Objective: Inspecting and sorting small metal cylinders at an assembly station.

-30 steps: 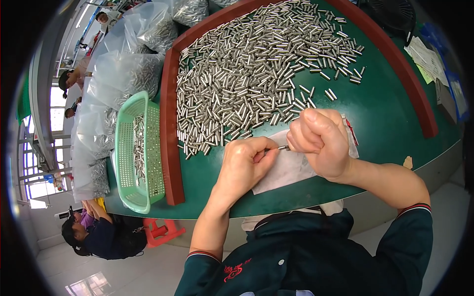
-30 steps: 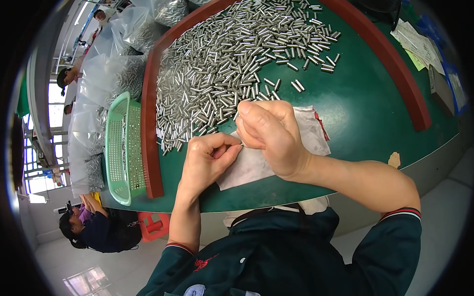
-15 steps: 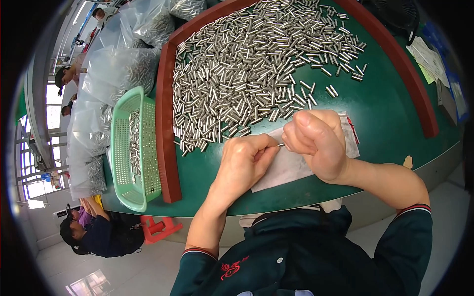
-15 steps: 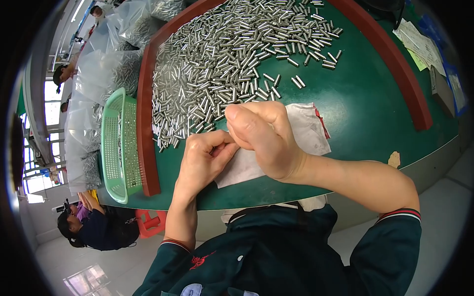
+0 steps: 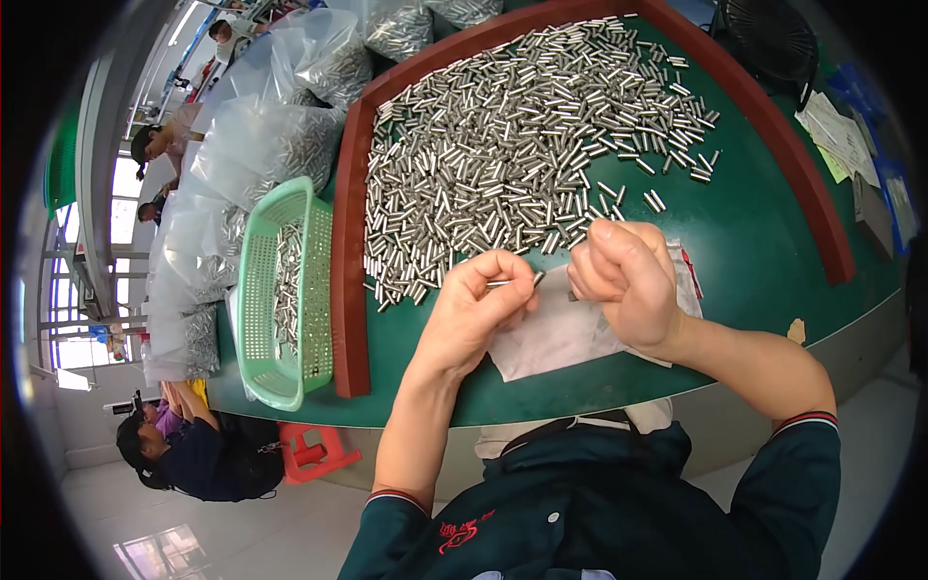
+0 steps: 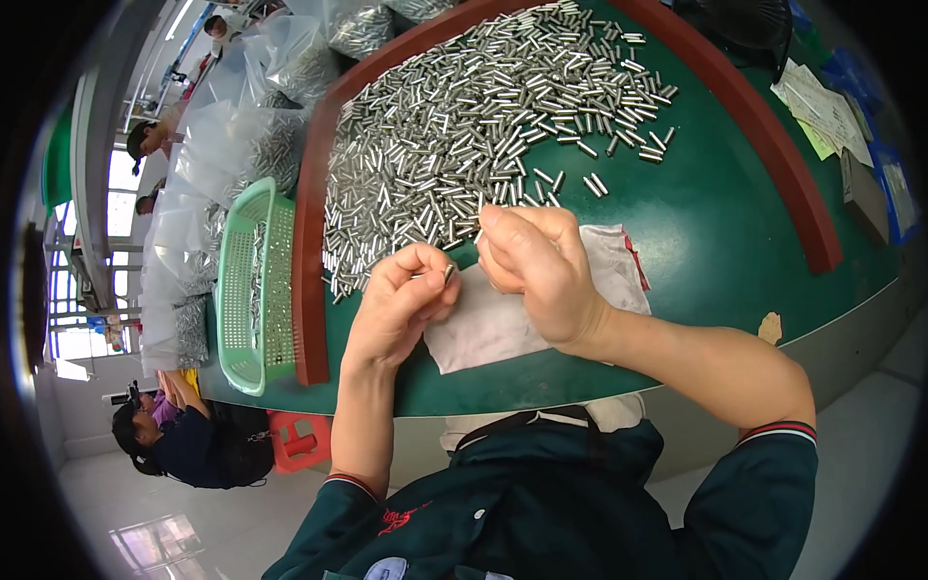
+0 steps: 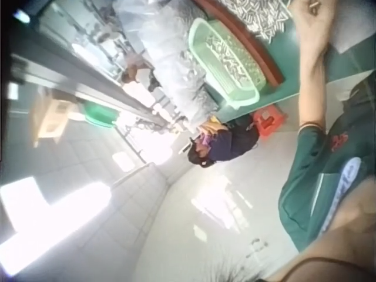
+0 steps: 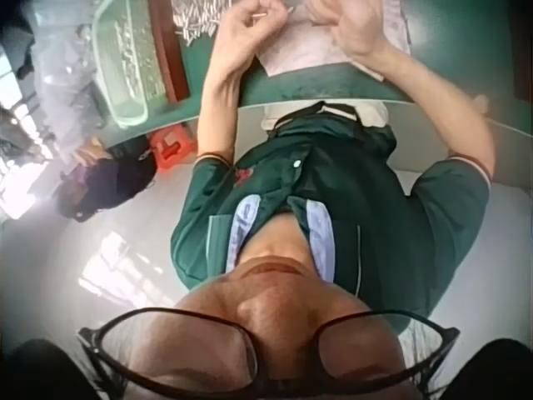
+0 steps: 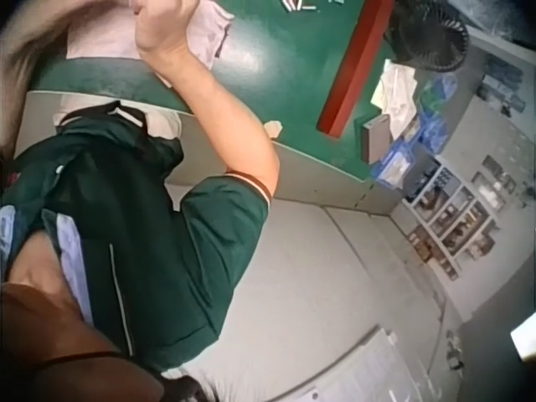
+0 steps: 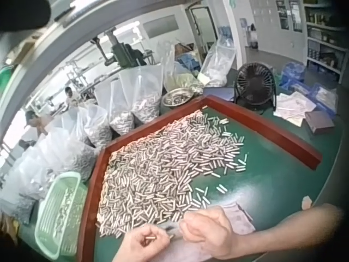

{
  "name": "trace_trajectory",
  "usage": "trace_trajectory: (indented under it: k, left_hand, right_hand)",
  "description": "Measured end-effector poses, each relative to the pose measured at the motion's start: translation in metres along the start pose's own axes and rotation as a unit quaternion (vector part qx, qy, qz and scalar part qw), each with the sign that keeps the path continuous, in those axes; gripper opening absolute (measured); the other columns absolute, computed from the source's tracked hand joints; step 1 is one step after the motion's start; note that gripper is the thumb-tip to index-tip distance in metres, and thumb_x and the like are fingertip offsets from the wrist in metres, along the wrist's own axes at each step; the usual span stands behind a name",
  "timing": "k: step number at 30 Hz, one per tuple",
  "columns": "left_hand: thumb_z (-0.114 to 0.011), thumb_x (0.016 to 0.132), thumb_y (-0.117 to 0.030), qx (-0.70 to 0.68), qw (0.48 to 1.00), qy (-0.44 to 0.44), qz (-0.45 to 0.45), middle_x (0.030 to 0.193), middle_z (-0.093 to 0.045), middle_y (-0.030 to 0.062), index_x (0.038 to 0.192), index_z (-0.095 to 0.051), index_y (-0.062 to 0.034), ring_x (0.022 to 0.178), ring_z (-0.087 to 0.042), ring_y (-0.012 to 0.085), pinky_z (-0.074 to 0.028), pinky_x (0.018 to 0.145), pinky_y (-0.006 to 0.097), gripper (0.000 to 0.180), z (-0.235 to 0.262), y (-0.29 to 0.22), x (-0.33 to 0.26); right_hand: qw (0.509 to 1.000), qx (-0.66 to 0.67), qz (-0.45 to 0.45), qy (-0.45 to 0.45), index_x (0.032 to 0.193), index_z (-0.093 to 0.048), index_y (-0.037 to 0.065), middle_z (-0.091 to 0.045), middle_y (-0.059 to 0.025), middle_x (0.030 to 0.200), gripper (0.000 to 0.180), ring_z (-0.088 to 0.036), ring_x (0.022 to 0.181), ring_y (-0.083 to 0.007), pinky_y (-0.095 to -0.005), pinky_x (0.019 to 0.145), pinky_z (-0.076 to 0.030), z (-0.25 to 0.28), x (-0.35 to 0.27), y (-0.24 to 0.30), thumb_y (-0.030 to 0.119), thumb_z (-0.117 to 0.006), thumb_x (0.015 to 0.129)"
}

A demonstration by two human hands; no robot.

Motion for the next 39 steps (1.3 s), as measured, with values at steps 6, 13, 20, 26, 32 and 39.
trace_trajectory:
  k: [6, 13, 20, 26, 32, 39]
  left_hand:
    - [-0.050, 0.082, -0.006, -0.267, 0.959, 0.051, 0.084, 0.072, -0.052, 0.0031, 0.092, -0.054, -0.0026, 0.048, -0.030, 0.0016, -0.023, 0.043, 0.015, 0.011, 0.000, 0.011, 0.002]
    - [-0.046, 0.083, -0.005, -0.236, 0.967, 0.032, 0.088, 0.074, -0.054, 0.0049, 0.098, -0.054, 0.0001, 0.048, -0.032, 0.0024, -0.024, 0.043, 0.015, 0.018, 0.003, 0.009, 0.004]
    - [-0.033, 0.091, -0.030, -0.204, 0.978, -0.040, -0.019, 0.068, -0.052, 0.0091, 0.072, -0.046, -0.0051, 0.049, -0.034, 0.0083, -0.026, 0.044, 0.020, 0.033, 0.025, -0.006, 0.002]
    - [-0.063, 0.073, -0.008, 0.326, 0.922, -0.186, -0.092, 0.051, -0.044, -0.0026, 0.068, -0.057, 0.0010, 0.050, -0.039, 0.0018, -0.031, 0.044, 0.020, 0.013, 0.031, -0.029, -0.005]
    - [-0.069, 0.062, -0.010, 0.546, 0.807, -0.201, -0.103, 0.044, -0.042, 0.0054, 0.066, -0.058, -0.0018, 0.037, -0.042, 0.0189, -0.034, 0.040, 0.031, 0.014, 0.022, -0.027, -0.006]
    - [-0.063, 0.064, -0.005, 0.550, 0.803, -0.174, -0.148, 0.043, -0.042, 0.0063, 0.067, -0.059, -0.0019, 0.037, -0.043, 0.0181, -0.034, 0.039, 0.030, 0.006, 0.008, -0.025, -0.005]
  right_hand:
    - [1.000, 0.014, 0.000, 0.001, 0.048, -0.023, 0.011, -0.025, 0.0018, 0.040, 0.042, -0.017, 0.039, -0.0079, -0.0248, 0.040, -0.018, -0.002, -0.001, 0.002, 0.020, -0.035, 0.087]
    - [1.000, 0.023, -0.011, 0.004, 0.048, -0.023, 0.012, -0.025, 0.0020, 0.040, 0.042, -0.017, 0.039, -0.0077, -0.0247, 0.040, -0.017, 0.000, 0.001, 0.000, 0.020, -0.035, 0.087]
    - [0.999, 0.048, -0.012, 0.012, 0.049, -0.023, 0.011, -0.026, 0.0029, 0.041, 0.042, -0.020, 0.039, -0.0059, -0.0228, 0.040, -0.019, 0.000, 0.002, 0.000, 0.019, -0.038, 0.087]
    - [0.999, 0.048, -0.021, 0.005, 0.048, -0.023, 0.011, -0.026, 0.0025, 0.041, 0.042, -0.019, 0.040, -0.0060, -0.0230, 0.041, -0.019, 0.000, 0.002, 0.000, 0.019, -0.038, 0.086]
    - [1.000, 0.025, -0.017, -0.001, 0.048, -0.023, 0.013, -0.024, 0.0021, 0.039, 0.042, -0.015, 0.038, -0.0078, -0.0251, 0.040, -0.017, -0.001, 0.003, 0.000, 0.020, -0.035, 0.087]
    - [0.999, 0.046, -0.018, 0.008, 0.049, -0.024, 0.010, -0.026, 0.0031, 0.042, 0.041, -0.020, 0.040, -0.0052, -0.0231, 0.040, -0.018, 0.002, 0.002, -0.001, 0.018, -0.038, 0.087]
Point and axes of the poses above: each hand's wrist, its own x-axis towards the middle knuckle, its own z-axis out of the back of the hand, y = z × x, the point moved 6 cm from there along x, towards the middle knuckle
